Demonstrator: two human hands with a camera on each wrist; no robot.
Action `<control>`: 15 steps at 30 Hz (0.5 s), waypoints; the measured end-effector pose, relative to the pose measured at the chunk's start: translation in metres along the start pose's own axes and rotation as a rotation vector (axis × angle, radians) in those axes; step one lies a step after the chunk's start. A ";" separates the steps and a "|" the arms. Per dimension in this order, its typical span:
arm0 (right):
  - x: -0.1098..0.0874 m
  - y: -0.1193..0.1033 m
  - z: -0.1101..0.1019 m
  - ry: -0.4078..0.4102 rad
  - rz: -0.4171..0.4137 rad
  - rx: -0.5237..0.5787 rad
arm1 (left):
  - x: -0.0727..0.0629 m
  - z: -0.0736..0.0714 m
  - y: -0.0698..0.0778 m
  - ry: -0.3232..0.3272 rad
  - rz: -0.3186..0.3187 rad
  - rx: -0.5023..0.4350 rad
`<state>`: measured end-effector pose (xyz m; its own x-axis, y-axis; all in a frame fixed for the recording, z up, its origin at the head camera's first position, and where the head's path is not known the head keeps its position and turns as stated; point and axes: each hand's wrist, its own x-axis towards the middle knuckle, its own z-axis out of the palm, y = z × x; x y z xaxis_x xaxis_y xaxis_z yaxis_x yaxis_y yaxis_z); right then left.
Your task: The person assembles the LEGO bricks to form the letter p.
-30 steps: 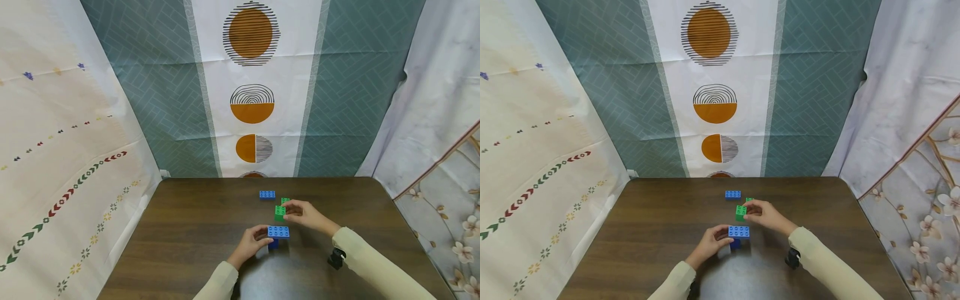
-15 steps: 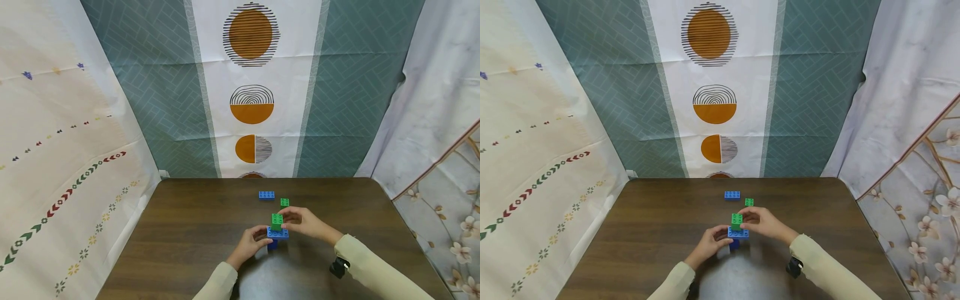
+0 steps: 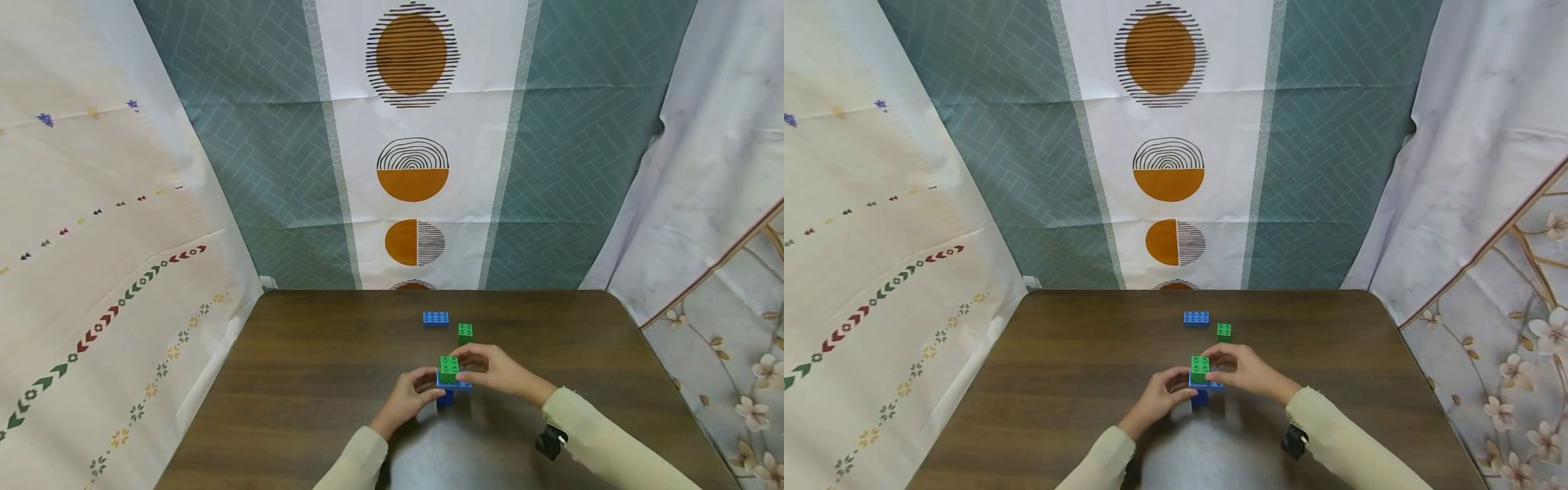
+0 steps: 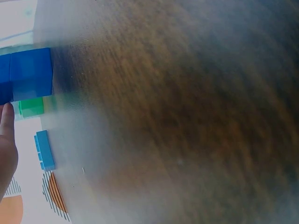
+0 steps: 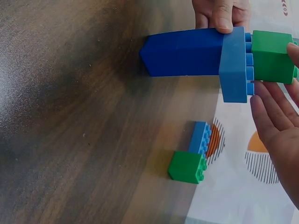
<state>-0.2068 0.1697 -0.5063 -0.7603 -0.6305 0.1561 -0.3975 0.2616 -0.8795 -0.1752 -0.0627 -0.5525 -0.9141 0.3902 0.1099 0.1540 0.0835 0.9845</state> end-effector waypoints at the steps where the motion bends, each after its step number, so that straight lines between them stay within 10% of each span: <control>1: 0.000 0.000 0.000 0.002 0.001 -0.004 | 0.000 0.000 -0.001 0.000 0.001 -0.001; 15: -0.002 0.001 0.009 0.042 -0.092 -0.058 | 0.001 -0.001 -0.001 -0.014 0.003 0.013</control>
<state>-0.2014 0.1643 -0.5113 -0.7399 -0.6227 0.2545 -0.4946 0.2472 -0.8332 -0.1763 -0.0630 -0.5536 -0.9084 0.4033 0.1106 0.1617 0.0946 0.9823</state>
